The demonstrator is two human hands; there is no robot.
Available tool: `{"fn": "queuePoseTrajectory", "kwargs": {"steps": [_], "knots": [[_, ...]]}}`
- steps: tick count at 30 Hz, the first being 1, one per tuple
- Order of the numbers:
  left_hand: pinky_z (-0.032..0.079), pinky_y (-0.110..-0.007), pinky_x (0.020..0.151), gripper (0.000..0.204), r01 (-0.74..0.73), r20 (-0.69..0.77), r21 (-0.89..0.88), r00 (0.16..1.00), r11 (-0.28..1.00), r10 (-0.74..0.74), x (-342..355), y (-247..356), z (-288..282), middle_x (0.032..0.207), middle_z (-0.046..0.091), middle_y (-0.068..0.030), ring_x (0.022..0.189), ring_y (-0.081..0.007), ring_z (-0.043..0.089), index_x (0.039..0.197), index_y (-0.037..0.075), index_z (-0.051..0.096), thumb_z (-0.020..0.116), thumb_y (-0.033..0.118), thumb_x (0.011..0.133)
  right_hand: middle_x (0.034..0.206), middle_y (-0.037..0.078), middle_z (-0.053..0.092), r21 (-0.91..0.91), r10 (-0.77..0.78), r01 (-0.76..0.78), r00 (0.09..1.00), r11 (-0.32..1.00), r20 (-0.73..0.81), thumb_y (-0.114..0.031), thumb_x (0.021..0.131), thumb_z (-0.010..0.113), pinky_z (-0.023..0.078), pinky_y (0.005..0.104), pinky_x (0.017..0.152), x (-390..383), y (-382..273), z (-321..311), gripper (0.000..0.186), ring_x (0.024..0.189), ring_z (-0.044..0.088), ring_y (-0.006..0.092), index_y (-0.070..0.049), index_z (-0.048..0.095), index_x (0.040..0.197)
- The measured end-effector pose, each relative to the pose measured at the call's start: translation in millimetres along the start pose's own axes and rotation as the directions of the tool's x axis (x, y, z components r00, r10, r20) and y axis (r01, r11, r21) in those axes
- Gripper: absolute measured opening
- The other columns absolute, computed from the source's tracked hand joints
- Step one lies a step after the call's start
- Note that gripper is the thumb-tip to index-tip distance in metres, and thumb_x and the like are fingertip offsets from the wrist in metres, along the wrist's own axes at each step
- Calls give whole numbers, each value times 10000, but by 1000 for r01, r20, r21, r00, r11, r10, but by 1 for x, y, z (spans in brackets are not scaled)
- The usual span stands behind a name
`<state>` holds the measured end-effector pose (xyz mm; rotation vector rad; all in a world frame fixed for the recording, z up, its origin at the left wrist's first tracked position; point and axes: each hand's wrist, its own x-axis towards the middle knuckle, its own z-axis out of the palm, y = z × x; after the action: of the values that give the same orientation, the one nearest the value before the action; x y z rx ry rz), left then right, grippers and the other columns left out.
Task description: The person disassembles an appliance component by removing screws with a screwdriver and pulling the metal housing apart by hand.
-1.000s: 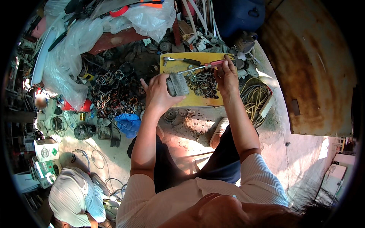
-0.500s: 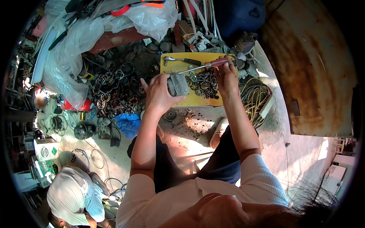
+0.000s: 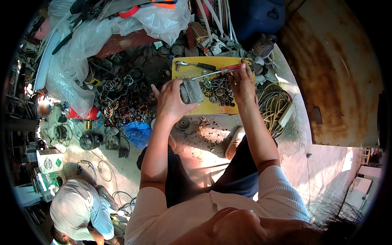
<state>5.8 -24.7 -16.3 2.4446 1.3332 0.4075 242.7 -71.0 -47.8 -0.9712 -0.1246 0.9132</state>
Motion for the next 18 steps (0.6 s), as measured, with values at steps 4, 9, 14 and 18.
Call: {"fn": "queuePoseTrajectory", "kwargs": {"steps": [4,9,14,18], "knots": [[41,-686,1143,903,2,4,1,1000,1000,-2,0,2,-1,1316,566,-120,1329,-298,431,1323,82,473,863,453,598,1029,-23,634,-3,11,-11,1000,1000,19,-269,1013,565,466,307,897,5,2,-10,384,936,595,80,-173,496,1378],[78,-684,1130,882,-42,-74,-24,996,999,40,-1,-2,4,1268,585,-166,1283,-349,474,1270,78,492,891,425,564,1022,-21,643,78,-32,30,999,996,21,-280,1012,567,464,300,876,6,5,-4,374,894,588,90,-194,501,1370],[49,-697,1136,952,10,-36,-12,999,1000,-10,-2,2,-2,1307,571,-128,1310,-311,454,1339,70,448,874,456,581,1098,-2,638,-55,7,-7,1000,998,4,-266,1010,570,477,307,899,5,5,-10,373,975,613,118,-167,495,1363],[69,-695,1126,959,-19,-62,-19,998,1000,18,0,-1,4,1278,584,-147,1269,-341,489,1321,84,435,889,446,559,1064,-4,637,26,-32,31,999,999,36,-281,1005,579,487,309,882,16,13,-19,360,955,614,110,-175,508,1342]]}}
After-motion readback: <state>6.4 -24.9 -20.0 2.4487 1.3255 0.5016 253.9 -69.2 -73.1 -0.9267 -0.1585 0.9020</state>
